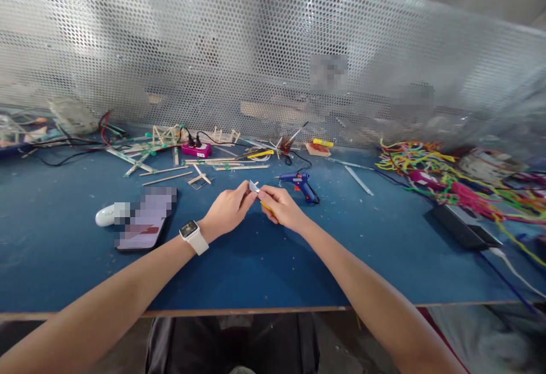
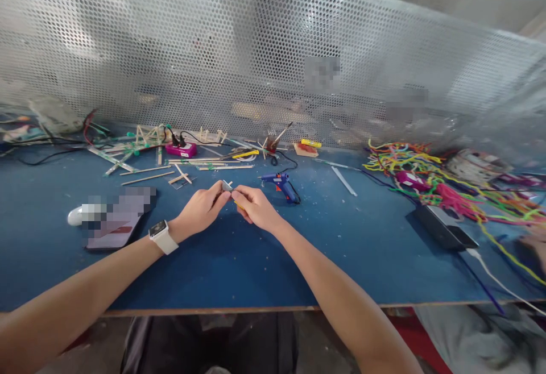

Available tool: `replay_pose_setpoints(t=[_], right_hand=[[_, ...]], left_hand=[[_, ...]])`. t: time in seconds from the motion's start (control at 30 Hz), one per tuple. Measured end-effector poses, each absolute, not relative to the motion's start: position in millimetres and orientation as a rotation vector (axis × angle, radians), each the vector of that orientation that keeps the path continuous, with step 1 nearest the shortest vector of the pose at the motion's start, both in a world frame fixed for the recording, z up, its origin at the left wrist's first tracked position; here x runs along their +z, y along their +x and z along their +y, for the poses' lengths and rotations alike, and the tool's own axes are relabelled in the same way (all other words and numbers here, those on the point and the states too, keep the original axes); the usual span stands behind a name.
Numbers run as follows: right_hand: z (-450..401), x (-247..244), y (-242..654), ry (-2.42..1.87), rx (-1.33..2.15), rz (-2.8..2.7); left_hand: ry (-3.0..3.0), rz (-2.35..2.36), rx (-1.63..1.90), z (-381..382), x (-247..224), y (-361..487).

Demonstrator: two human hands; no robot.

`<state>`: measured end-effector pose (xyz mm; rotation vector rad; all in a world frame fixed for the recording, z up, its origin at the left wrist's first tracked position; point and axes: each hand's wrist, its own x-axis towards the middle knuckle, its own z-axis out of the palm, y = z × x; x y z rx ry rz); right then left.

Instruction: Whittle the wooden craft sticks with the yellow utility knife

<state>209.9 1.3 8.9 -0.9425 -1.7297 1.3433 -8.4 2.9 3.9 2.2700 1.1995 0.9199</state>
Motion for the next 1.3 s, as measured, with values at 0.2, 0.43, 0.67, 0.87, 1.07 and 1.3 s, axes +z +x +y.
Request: replay_pose_setpoints(t=[0.2,0.43,0.67,0.87,1.07,1.3], right_hand=[[3,7,208,-0.973,1.317,-1.705],[2,5,204,-1.04,1.267,-1.679],[-2,8,201,-1.036,1.224,-1.688],[-7,11,196,-1.03,1.187,-1.686],[-10,10,191,-1.008,1.159,-1.66],[-16,10,187,-1.007,1.142,-1.611]], left_hand=[[2.202,1.361,0.916,2,6,-5],[2.013,1.34,0.997,2,7,2],[1.99,1.233,1.09,3,1,0],[1.989,1.207,1.112,3,0,-3],[1.969,1.213,1.124,5,1,-3],[1.924,1.171,1.181,4,-2,-1]])
